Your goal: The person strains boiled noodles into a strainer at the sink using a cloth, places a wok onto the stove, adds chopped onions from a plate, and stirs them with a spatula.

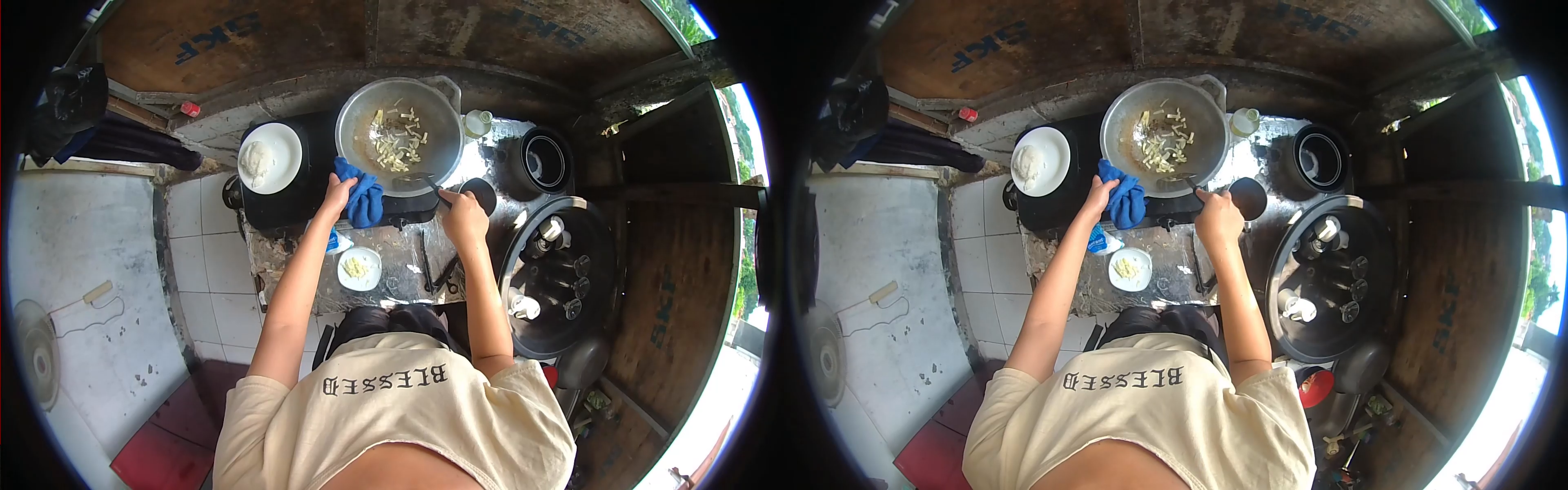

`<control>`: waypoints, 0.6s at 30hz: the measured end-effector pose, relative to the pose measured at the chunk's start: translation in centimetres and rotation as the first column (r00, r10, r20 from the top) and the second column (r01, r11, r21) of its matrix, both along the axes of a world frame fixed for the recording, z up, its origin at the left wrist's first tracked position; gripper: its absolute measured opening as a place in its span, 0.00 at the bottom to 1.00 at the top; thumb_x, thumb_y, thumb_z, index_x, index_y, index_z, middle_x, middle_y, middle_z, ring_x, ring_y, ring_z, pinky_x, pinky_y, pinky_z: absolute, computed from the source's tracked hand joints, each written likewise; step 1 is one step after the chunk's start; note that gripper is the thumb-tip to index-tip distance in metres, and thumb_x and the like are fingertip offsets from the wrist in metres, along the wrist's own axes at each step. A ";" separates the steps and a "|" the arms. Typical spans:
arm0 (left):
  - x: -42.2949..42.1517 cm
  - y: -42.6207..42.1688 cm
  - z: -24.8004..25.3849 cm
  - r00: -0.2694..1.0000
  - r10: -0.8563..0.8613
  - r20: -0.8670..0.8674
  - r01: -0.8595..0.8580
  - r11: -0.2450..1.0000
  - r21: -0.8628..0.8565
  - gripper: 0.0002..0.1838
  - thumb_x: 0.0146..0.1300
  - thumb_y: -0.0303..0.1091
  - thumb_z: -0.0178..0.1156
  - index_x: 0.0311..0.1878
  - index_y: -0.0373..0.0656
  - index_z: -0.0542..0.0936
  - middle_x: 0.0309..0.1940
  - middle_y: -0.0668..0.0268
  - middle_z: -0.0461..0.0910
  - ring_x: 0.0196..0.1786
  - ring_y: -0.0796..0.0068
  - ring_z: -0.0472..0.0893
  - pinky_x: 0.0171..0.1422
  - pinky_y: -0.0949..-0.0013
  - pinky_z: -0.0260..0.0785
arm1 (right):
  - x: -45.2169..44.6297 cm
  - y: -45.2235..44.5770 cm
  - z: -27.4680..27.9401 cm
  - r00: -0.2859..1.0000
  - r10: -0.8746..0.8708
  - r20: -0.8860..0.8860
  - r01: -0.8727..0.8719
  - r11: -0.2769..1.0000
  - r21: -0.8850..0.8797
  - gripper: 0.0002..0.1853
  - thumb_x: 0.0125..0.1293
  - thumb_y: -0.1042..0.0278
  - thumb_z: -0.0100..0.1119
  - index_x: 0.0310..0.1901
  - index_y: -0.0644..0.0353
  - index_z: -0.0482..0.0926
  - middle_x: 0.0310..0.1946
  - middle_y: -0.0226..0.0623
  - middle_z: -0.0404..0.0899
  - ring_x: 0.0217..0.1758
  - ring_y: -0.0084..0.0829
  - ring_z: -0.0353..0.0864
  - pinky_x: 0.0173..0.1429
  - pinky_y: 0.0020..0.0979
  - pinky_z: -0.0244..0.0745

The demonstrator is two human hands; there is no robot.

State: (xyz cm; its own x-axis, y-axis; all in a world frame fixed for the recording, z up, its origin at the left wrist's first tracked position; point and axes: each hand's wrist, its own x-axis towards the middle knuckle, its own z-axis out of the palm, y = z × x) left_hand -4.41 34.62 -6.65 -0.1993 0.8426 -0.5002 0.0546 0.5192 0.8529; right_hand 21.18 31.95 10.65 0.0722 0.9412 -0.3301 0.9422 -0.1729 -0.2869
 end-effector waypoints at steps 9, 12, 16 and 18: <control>-0.1 0.0 1.4 1.000 -0.015 -0.009 0.015 0.999 -0.035 0.29 0.55 0.39 0.56 0.55 0.30 0.62 0.52 0.51 0.69 0.57 0.64 0.69 0.61 0.69 0.58 | -4.2 6.4 -6.3 0.974 -0.113 -0.197 0.177 0.921 0.348 0.30 0.49 0.80 0.51 0.55 0.40 0.74 0.47 0.53 0.70 0.40 0.49 0.79 0.43 0.41 0.75; 0.0 -0.3 1.1 0.999 -0.031 -0.003 0.031 0.999 -0.029 0.27 0.56 0.39 0.56 0.54 0.32 0.62 0.51 0.53 0.70 0.55 0.66 0.70 0.60 0.68 0.59 | -3.9 7.6 -6.6 0.982 -0.069 -0.175 0.121 0.944 0.308 0.29 0.49 0.80 0.51 0.54 0.41 0.75 0.45 0.51 0.71 0.38 0.48 0.79 0.42 0.42 0.75; -0.1 0.1 0.6 0.999 -0.016 -0.030 0.015 1.000 -0.019 0.27 0.56 0.39 0.56 0.54 0.32 0.62 0.51 0.53 0.70 0.56 0.66 0.70 0.60 0.68 0.59 | -2.8 6.0 -6.7 0.992 0.026 -0.126 0.002 0.976 0.220 0.27 0.48 0.80 0.52 0.51 0.41 0.77 0.44 0.49 0.71 0.39 0.47 0.79 0.43 0.41 0.75; 0.0 0.0 0.7 0.999 -0.019 -0.027 0.018 1.000 -0.018 0.28 0.56 0.39 0.56 0.55 0.32 0.62 0.51 0.53 0.69 0.56 0.66 0.69 0.61 0.68 0.59 | -2.2 4.3 -6.9 0.997 -0.008 -0.083 0.029 0.965 0.259 0.27 0.49 0.80 0.52 0.51 0.40 0.78 0.43 0.49 0.72 0.40 0.46 0.79 0.43 0.40 0.75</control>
State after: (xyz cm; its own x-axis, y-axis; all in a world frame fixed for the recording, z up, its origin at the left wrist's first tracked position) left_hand -4.44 34.58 -5.99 -0.1976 0.8373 -0.5097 0.0879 0.5330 0.8415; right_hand 19.01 36.26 3.70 0.0741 0.9940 -0.0798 0.9116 -0.1000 -0.3987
